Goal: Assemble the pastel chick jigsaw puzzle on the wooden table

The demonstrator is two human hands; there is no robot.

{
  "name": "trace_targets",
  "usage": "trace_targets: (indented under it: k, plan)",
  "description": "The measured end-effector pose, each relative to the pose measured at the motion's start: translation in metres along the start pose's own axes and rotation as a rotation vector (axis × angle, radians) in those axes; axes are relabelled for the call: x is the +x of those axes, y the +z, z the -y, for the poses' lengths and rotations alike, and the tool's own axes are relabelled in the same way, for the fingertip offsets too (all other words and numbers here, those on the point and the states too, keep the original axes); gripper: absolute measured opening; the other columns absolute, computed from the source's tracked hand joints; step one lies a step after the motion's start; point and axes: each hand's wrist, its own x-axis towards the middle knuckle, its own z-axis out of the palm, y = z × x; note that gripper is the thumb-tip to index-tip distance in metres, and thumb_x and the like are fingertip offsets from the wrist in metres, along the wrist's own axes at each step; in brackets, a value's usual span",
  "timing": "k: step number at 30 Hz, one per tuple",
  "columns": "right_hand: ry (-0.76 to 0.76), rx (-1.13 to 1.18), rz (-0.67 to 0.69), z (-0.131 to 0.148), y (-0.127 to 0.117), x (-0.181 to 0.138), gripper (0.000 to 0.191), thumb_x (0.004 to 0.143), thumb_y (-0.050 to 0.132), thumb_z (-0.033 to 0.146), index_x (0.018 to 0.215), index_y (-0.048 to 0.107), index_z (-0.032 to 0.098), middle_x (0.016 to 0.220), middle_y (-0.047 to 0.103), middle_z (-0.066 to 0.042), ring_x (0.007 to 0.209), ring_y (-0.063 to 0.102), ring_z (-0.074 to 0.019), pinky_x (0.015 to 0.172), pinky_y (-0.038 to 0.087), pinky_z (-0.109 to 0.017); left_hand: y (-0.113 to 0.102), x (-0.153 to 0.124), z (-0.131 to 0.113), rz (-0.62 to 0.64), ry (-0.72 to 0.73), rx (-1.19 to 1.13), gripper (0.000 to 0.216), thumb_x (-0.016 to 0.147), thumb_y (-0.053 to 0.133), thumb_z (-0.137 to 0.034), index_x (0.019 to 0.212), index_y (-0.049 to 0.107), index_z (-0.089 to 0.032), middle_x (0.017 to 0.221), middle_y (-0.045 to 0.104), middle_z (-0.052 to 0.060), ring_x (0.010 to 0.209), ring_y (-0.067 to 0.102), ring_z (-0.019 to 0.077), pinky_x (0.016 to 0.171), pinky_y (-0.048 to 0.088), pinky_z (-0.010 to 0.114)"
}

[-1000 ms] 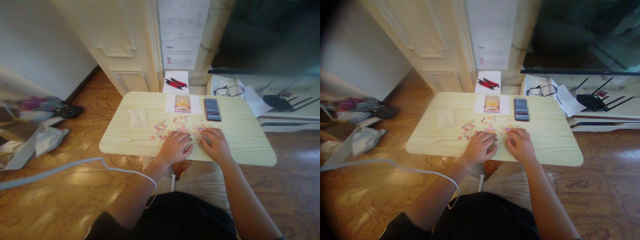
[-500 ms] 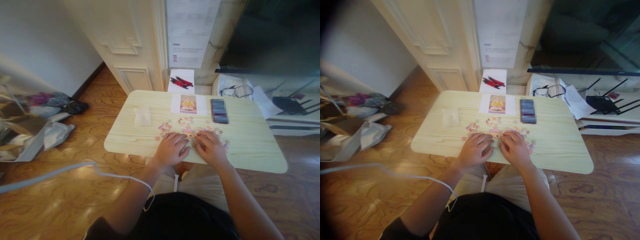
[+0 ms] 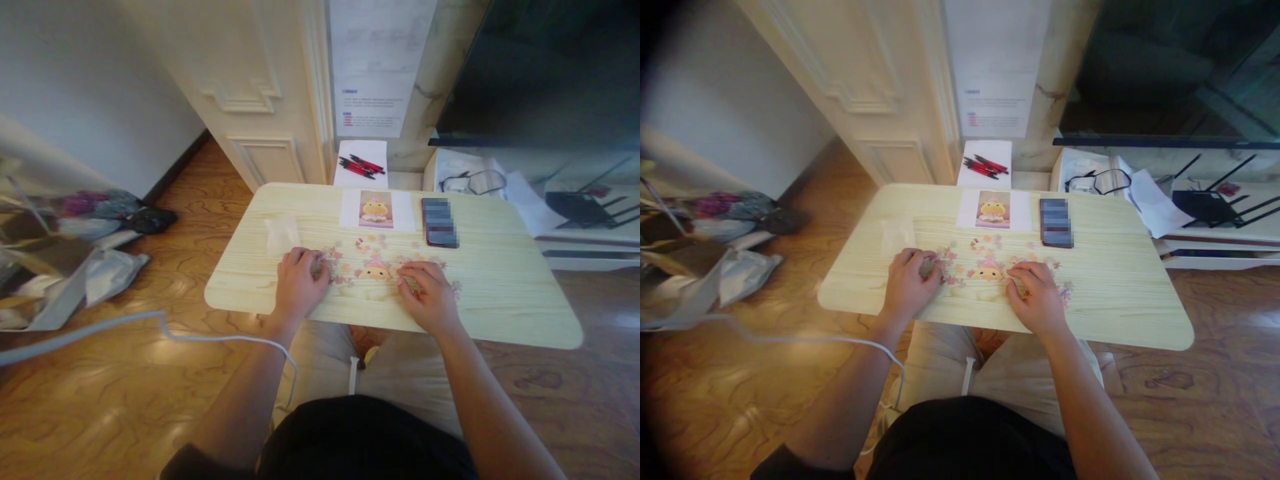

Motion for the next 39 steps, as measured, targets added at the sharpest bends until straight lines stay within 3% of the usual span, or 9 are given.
trace_targets:
  k: [8, 19, 25, 27, 30, 35, 39]
  plan:
    - [0.014, 0.009, -0.001, 0.001, -0.002, 0.000, 0.016, 0.093, 0.067, 0.022, 0.107, 0.076, 0.025, 0.111, 0.071, -0.008, 0.108, 0.067, -0.0265, 0.099, 0.055, -0.047, 0.000, 0.005, 0.000, 0.075, -0.006, 0.077, 0.026, 0.097, 0.062, -0.039, 0.114, 0.079, -0.030, 0.117, 0.066, 0.008, 0.111, 0.061, 0.0297, 0.095, 0.047, 0.047]
    - [0.050, 0.048, -0.007, -0.002, -0.003, 0.001, 0.014, 0.094, 0.066, 0.024, 0.104, 0.076, 0.024, 0.106, 0.073, -0.008, 0.106, 0.066, -0.0263, 0.098, 0.055, -0.046, -0.014, 0.038, 0.003, 0.310, 0.100, 0.163, 0.023, 0.095, 0.063, -0.038, 0.108, 0.079, -0.028, 0.113, 0.071, 0.007, 0.107, 0.064, 0.0304, 0.091, 0.050, 0.046]
    - [0.046, 0.057, -0.004, -0.002, -0.004, 0.001, 0.014, 0.094, 0.066, 0.023, 0.103, 0.076, 0.024, 0.106, 0.073, -0.008, 0.106, 0.066, -0.0265, 0.098, 0.054, -0.047, -0.020, 0.044, 0.005, 0.345, 0.067, -0.066, 0.012, 0.089, 0.070, -0.032, 0.095, 0.077, -0.024, 0.095, 0.079, 0.003, 0.089, 0.071, 0.0232, 0.082, 0.053, 0.037]
    - [0.048, 0.069, -0.002, -0.002, -0.004, 0.001, 0.014, 0.094, 0.066, 0.022, 0.104, 0.076, 0.024, 0.106, 0.073, -0.008, 0.106, 0.067, -0.0266, 0.098, 0.054, -0.046, -0.019, 0.041, -0.002, 0.318, -0.009, -0.231, 0.014, 0.090, 0.071, -0.034, 0.095, 0.078, -0.024, 0.092, 0.080, 0.002, 0.081, 0.072, 0.0198, 0.079, 0.055, 0.033]
    - [0.047, 0.080, 0.001, -0.003, -0.002, 0.001, 0.014, 0.094, 0.066, 0.023, 0.104, 0.076, 0.024, 0.106, 0.074, -0.008, 0.106, 0.067, -0.0269, 0.097, 0.055, -0.047, -0.009, 0.034, -0.026, 0.300, -0.127, -0.526, 0.022, 0.088, 0.074, -0.040, 0.100, 0.080, -0.023, 0.101, 0.083, 0.004, 0.087, 0.075, 0.0200, 0.082, 0.059, 0.032]
    - [0.038, 0.124, -0.002, -0.002, -0.002, 0.003, 0.017, 0.095, 0.066, 0.023, 0.109, 0.075, 0.026, 0.109, 0.077, -0.007, 0.107, 0.069, -0.0260, 0.098, 0.055, -0.046, 0.016, 0.029, -0.073, 0.423, -0.073, -0.767, 0.024, 0.089, 0.075, -0.040, 0.102, 0.081, -0.021, 0.099, 0.083, 0.006, 0.087, 0.078, 0.0207, 0.085, 0.062, 0.035]
    - [0.079, 0.197, 0.033, 0.003, -0.004, 0.005, 0.016, 0.098, 0.066, 0.028, 0.111, 0.075, 0.028, 0.107, 0.078, -0.005, 0.105, 0.071, -0.0244, 0.095, 0.057, -0.043, 0.030, 0.031, -0.092, 0.443, -0.101, -0.849, 0.027, 0.086, 0.078, -0.041, 0.101, 0.079, -0.020, 0.095, 0.083, 0.006, 0.085, 0.078, 0.0212, 0.083, 0.062, 0.035]
